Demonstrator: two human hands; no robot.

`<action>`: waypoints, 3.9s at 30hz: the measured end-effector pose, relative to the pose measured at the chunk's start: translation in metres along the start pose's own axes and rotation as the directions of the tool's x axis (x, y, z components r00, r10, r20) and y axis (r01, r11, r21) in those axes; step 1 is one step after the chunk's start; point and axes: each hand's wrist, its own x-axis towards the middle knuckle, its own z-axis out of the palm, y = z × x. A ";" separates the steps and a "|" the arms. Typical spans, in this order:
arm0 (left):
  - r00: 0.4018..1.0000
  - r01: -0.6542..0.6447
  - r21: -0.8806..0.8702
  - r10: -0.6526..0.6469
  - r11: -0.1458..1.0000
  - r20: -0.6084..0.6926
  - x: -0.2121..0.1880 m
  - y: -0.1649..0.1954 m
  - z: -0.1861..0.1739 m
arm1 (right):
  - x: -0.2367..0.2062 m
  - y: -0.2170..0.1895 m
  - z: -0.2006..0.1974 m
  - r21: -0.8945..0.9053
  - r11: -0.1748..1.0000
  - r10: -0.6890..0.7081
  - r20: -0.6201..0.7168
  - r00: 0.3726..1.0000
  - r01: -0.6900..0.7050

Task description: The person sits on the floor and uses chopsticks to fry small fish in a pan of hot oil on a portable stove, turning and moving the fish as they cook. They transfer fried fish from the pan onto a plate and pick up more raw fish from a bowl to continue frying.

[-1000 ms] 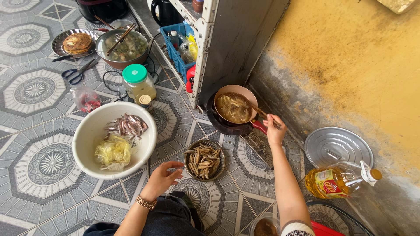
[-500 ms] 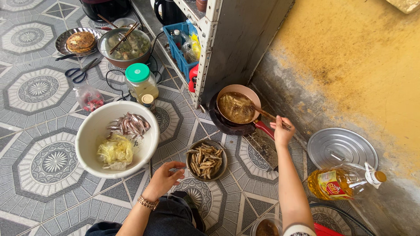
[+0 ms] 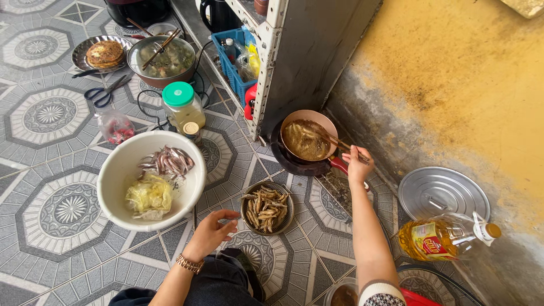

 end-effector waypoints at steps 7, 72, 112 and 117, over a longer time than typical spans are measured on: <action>0.999 0.038 0.007 -0.037 0.999 -0.015 0.001 0.000 0.003 | 0.001 -0.008 -0.027 0.074 0.997 -0.009 -0.170 0.985 0.022; 1.000 -0.003 0.036 0.004 0.999 -0.029 0.000 0.000 0.000 | -0.040 -0.088 -0.030 -0.295 0.953 -0.014 0.166 0.986 0.063; 1.000 0.024 0.077 -0.023 0.997 -0.013 0.003 -0.001 -0.003 | 0.000 -0.090 -0.024 -0.439 0.896 0.013 0.192 0.981 0.074; 1.000 -0.006 0.067 0.007 0.998 -0.025 0.001 0.000 -0.001 | -0.007 -0.082 -0.021 -0.411 0.911 0.039 0.164 0.986 0.032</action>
